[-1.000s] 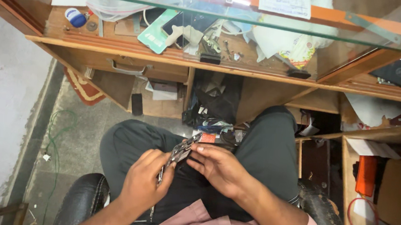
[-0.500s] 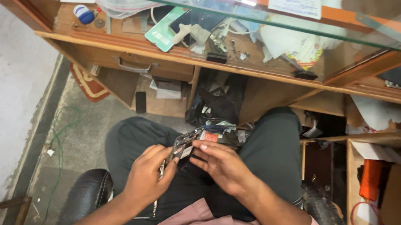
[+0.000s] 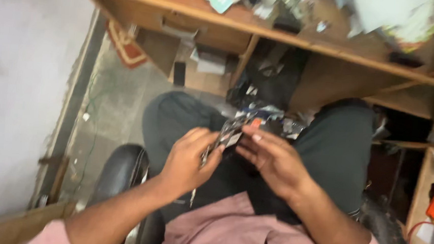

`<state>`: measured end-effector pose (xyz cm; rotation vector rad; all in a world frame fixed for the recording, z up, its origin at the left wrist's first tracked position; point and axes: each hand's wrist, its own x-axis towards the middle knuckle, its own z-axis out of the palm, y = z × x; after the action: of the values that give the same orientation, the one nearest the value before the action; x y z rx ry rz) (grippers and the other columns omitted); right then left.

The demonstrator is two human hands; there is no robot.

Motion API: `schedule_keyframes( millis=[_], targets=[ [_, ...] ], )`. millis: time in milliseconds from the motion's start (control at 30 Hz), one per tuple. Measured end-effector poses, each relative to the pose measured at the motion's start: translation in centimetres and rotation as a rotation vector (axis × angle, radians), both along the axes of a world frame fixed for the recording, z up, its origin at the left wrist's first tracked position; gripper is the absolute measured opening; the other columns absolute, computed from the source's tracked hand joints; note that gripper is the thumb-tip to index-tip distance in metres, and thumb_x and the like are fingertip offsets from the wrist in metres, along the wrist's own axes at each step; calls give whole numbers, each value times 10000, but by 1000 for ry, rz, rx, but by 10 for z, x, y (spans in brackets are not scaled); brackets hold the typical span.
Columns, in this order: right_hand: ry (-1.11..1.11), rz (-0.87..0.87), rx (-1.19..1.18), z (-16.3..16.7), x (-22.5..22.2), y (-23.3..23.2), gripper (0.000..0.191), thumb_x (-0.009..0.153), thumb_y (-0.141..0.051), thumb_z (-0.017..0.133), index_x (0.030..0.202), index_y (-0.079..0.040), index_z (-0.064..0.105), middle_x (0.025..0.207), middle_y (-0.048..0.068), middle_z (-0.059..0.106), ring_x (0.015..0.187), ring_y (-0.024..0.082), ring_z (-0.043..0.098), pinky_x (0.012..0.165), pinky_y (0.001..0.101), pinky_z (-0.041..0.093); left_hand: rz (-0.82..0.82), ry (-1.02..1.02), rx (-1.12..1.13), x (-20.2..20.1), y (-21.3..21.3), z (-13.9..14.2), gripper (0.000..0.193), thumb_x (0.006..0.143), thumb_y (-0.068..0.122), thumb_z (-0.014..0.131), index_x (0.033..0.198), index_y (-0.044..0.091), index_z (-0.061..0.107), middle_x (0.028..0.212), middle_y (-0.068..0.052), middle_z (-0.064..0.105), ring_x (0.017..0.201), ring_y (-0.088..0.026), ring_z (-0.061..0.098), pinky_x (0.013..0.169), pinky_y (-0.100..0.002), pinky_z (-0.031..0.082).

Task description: The person sits in a chair holding a disassembled smartphone and works on its internal components, lifting out the motherboard board, manipulating small parts on it, and pressing the board back into the phone frame. At the end the person hands the phone to another person at the counter.

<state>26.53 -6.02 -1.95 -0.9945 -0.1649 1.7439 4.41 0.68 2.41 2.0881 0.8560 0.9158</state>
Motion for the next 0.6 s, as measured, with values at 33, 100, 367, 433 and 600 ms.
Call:
schedule_keyframes(
  millis=[33, 100, 367, 433, 600],
  targets=[
    [4, 7, 20, -2, -5, -5, 322, 979, -123, 595, 1258, 18, 673, 1304, 126, 684, 1238, 267, 629, 1076, 464, 487, 7, 31, -30, -6, -6, -5, 196, 875, 25, 728, 1049, -40, 665, 868, -165, 616, 820, -368, 622, 719, -444, 505],
    [19, 11, 52, -8, -13, -12, 322, 984, -133, 597, 1263, 9, 672, 1307, 123, 680, 1252, 269, 621, 1090, 468, 475, 8, 46, -46, -17, -13, -14, 192, 881, 25, 729, 1050, -41, 665, 869, -163, 615, 829, -370, 623, 728, -448, 503],
    [100, 71, 66, -24, -16, -12, 294, 1021, -199, 599, 1256, -42, 682, 1336, 93, 674, 1282, 244, 593, 1110, 462, 425, -12, 1, -53, -25, -10, -32, 186, 910, 36, 714, 1070, -34, 649, 908, -159, 612, 874, -367, 623, 760, -443, 502],
    [124, 73, 58, -26, -8, -5, 281, 1034, -194, 595, 1253, -40, 682, 1338, 98, 673, 1283, 243, 590, 1118, 473, 425, -10, 21, -99, -17, -2, -36, 178, 906, 38, 719, 1059, -28, 657, 877, -153, 604, 841, -357, 619, 736, -439, 495],
    [81, 51, 93, -26, 8, 7, 309, 1022, -178, 588, 1276, -26, 676, 1345, 103, 659, 1285, 255, 591, 1107, 491, 451, 6, 24, -149, 2, 7, -41, 176, 916, 52, 713, 1078, -7, 673, 837, -141, 594, 787, -328, 611, 705, -417, 489]
  ],
)
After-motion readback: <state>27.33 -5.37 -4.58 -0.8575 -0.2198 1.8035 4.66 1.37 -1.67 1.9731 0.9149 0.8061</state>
